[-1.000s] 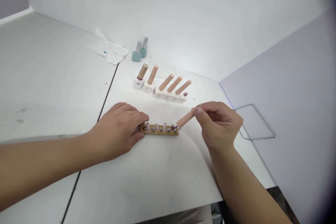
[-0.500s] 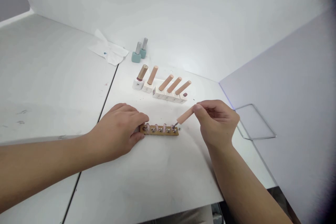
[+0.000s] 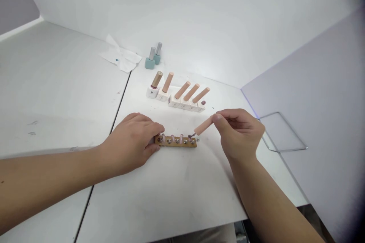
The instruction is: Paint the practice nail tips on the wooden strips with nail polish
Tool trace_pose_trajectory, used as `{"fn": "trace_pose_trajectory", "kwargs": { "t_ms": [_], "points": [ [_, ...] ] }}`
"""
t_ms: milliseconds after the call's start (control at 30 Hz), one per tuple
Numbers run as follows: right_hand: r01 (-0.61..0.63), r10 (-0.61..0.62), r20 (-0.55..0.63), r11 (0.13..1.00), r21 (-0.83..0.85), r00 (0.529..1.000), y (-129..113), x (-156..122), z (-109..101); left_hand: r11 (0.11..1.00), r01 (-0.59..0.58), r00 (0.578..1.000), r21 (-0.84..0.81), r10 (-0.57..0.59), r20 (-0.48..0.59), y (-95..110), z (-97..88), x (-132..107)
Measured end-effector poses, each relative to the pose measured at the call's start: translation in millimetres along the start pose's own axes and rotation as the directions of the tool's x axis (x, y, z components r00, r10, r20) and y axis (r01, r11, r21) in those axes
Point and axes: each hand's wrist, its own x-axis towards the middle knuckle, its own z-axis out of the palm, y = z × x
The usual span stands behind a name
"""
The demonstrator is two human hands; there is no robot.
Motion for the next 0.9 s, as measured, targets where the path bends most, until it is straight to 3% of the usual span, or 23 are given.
{"fn": "trace_pose_trajectory", "kwargs": {
  "t_ms": [400, 767, 900],
  "points": [
    [0.001, -0.001, 0.045, 1.0, -0.003, 0.999, -1.6, -0.3, -3.0, 1.0, 0.0, 1.0, 0.013, 0.0, -0.013, -2.1, 1.1, 0.2],
    [-0.219, 0.214, -0.054, 0.97, -0.102, 0.975, -1.4, 3.4, 1.4, 1.0, 0.007, 1.0, 0.007, -0.007, -0.009, -1.4, 0.8, 0.0],
    [-0.224, 0.21, -0.123, 0.969, -0.106, 0.97, -2.5, 3.4, 2.5, 1.0, 0.01, 1.0, 0.011, -0.01, -0.009, -1.4, 0.5, 0.5]
  ]
}}
